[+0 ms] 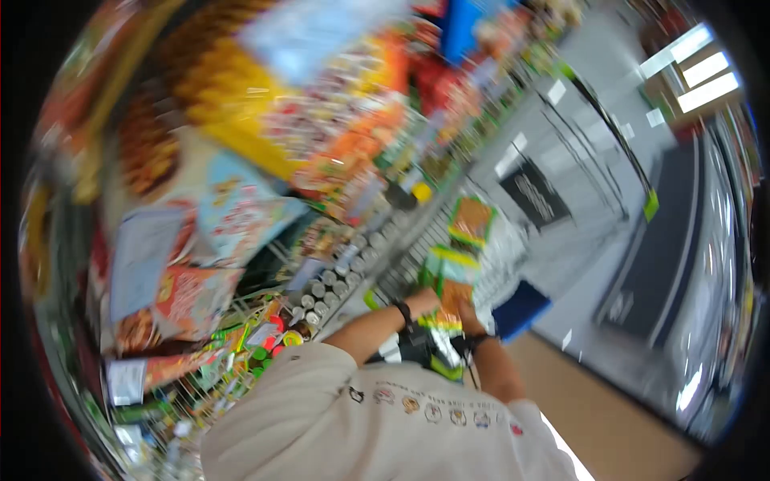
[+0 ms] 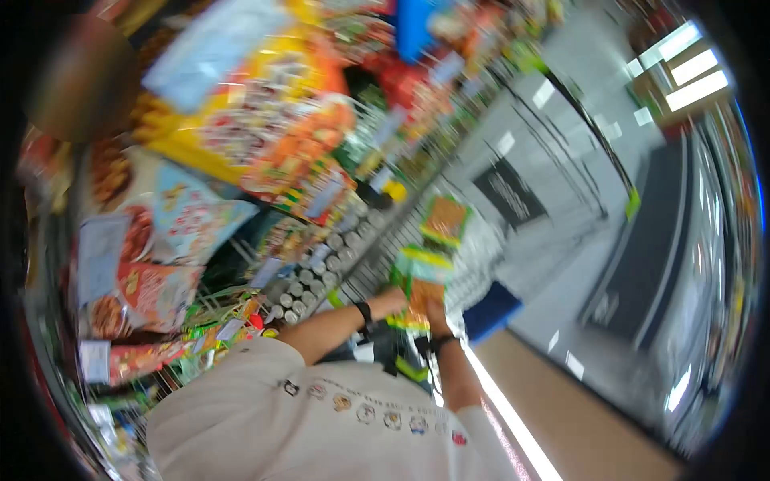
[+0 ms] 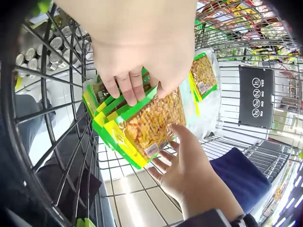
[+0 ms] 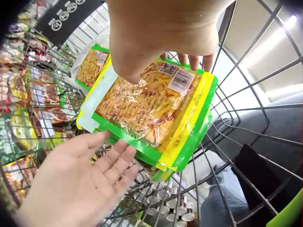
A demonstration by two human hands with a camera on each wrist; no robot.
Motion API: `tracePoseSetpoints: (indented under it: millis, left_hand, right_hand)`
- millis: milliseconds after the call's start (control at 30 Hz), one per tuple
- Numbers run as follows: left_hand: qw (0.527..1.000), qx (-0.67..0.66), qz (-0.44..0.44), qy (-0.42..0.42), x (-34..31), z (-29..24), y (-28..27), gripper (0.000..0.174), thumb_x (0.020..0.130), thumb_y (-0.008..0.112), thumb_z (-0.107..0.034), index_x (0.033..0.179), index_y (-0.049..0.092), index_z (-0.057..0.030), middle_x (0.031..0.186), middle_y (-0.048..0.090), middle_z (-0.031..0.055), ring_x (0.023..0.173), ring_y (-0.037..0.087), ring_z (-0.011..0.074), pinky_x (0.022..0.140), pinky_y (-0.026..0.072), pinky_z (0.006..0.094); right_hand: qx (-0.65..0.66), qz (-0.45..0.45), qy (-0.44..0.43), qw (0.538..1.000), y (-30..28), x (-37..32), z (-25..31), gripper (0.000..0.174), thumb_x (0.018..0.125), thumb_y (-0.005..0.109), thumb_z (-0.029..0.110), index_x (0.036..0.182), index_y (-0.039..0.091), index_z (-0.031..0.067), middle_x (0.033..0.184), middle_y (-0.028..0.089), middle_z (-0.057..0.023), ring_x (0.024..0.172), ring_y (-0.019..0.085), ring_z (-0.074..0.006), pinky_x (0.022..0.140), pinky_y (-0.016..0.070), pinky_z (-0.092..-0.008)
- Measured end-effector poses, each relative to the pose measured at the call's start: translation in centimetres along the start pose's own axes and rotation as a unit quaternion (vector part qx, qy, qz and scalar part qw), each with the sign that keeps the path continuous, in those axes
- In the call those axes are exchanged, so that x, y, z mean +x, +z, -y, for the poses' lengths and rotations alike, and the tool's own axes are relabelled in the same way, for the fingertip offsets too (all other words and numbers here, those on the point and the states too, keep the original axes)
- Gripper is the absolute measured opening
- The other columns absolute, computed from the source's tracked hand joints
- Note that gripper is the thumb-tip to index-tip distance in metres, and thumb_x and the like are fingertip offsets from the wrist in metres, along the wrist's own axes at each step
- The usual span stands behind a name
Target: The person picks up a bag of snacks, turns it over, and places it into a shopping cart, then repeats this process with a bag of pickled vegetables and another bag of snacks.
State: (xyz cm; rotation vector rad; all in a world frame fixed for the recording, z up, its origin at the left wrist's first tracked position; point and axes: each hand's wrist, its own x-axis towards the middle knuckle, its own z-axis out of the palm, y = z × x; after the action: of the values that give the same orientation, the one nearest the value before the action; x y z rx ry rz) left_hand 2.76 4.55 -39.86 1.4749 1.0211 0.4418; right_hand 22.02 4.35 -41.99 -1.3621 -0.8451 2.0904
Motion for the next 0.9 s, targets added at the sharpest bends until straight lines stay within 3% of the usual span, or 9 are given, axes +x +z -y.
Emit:
tracePoseSetpoints:
  millis: [33, 67, 100, 167, 233, 333, 400, 600, 900]
  left_hand:
    - [0.986, 0.113, 0.001, 0.125, -0.4, -0.4, 0.0, 0.015, 0.069, 0.05, -0.017, 0.059, 0.052, -0.0062, 0.056, 0.045, 0.0113, 0.052, 0.044, 0.0206, 0.047, 0.0344, 0.0338]
    - [0.971, 0.151, -0.042, 0.179, 0.5, 3.6, 2.9, 0.013, 0.068, 0.05, -0.015, 0.06, 0.052, -0.0049, 0.053, 0.044, 0.0108, 0.048, 0.043, 0.0206, 0.044, 0.0325, 0.0342]
    - [0.975, 0.192, 0.014, 0.113, 0.2, 1.6, 2.1, 0.011, 0.064, 0.053, -0.012, 0.062, 0.052, -0.0018, 0.052, 0.047, 0.0116, 0.044, 0.043, 0.0223, 0.041, 0.0321, 0.0344]
    - [0.965, -0.002, -0.086, -0.25, -0.4, -1.9, 1.9, 0.018, 0.059, 0.057, -0.012, 0.066, 0.054, 0.0045, 0.061, 0.056, 0.0191, 0.053, 0.054, 0.0285, 0.048, 0.0409, 0.0376]
    - [0.948, 0.009, -0.079, -0.309, 0.0, -2.0, 2.2, 0.026, 0.061, 0.057, -0.013, 0.079, 0.057, 0.0061, 0.076, 0.058, 0.0226, 0.071, 0.059, 0.0329, 0.06, 0.0459, 0.0394]
    - [0.955, 0.091, -0.049, -0.278, 0.4, -3.2, 2.4, 0.024, 0.065, 0.055, -0.014, 0.08, 0.059, 0.0038, 0.08, 0.059, 0.021, 0.074, 0.058, 0.0316, 0.061, 0.0455, 0.039]
    - [0.969, 0.038, -0.067, -0.236, 0.4, -5.6, 2.0, 0.023, 0.067, 0.054, -0.014, 0.084, 0.059, 0.0006, 0.08, 0.059, 0.0182, 0.075, 0.058, 0.0301, 0.06, 0.0446, 0.038]
    - [0.965, -0.229, -0.065, -0.112, 0.8, -8.5, 1.2, 0.01, 0.073, 0.051, -0.015, 0.071, 0.044, -0.0078, 0.06, 0.042, 0.0022, 0.054, 0.043, 0.0126, 0.046, 0.0334, 0.0295]
    - [0.947, -0.291, -0.104, 0.085, -12.0, -19.4, -10.0, 0.008, 0.076, 0.047, -0.013, 0.074, 0.048, -0.0054, 0.061, 0.039, -0.0036, 0.054, 0.037, 0.0059, 0.047, 0.0311, 0.0227]
  right_hand:
    - [-0.042, -0.054, -0.001, 0.998, -3.5, 2.8, -5.9, 0.033, 0.083, 0.045, 0.031, 0.093, 0.058, 0.0027, 0.085, 0.059, -0.0091, 0.077, 0.055, -0.0173, 0.066, 0.0449, -0.0328]
    - [-0.038, -0.074, 0.003, 0.997, -4.0, 2.3, -5.5, 0.041, 0.083, 0.047, 0.033, 0.111, 0.046, 0.0023, 0.103, 0.053, -0.0061, 0.09, 0.051, -0.015, 0.077, 0.0431, -0.029]
    - [-0.092, -0.128, 0.028, 0.987, -0.3, 1.1, -1.9, 0.042, 0.08, 0.051, 0.038, 0.098, 0.055, 0.0002, 0.09, 0.057, -0.0069, 0.079, 0.054, -0.0142, 0.063, 0.0461, -0.0297]
    - [-0.154, -0.12, 0.086, 0.977, -4.0, 3.5, -6.2, 0.052, 0.075, 0.06, 0.036, 0.104, 0.049, -0.0051, 0.094, 0.056, -0.0094, 0.079, 0.055, -0.0149, 0.061, 0.0466, -0.029]
    - [-0.124, -0.197, 0.122, 0.965, -0.9, 1.5, -1.9, 0.048, 0.071, 0.064, 0.032, 0.098, 0.051, -0.0055, 0.083, 0.058, -0.0095, 0.067, 0.056, -0.017, 0.057, 0.0465, -0.0285]
    - [-0.153, -0.085, 0.221, 0.959, -0.4, 0.5, 0.2, 0.055, 0.073, 0.051, 0.052, 0.102, 0.05, 0.0047, 0.085, 0.053, -0.007, 0.072, 0.052, -0.0212, 0.063, 0.0429, -0.0372]
    - [-0.093, -0.205, 0.225, 0.948, 0.1, 0.7, 0.0, 0.05, 0.074, 0.049, 0.053, 0.1, 0.05, 0.0099, 0.091, 0.051, -0.0061, 0.076, 0.051, -0.0215, 0.067, 0.0426, -0.0385]
    - [0.201, -0.082, 0.202, 0.955, 2.8, -3.0, 6.1, 0.048, 0.071, 0.051, 0.055, 0.098, 0.048, 0.0157, 0.095, 0.051, -0.0058, 0.087, 0.049, -0.0208, 0.073, 0.0413, -0.0402]
    - [0.206, 0.049, -0.049, 0.976, 12.4, -9.8, 17.7, 0.032, 0.085, 0.044, 0.029, 0.109, 0.046, 0.0075, 0.107, 0.052, -0.0047, 0.1, 0.048, -0.0173, 0.085, 0.0373, -0.0326]
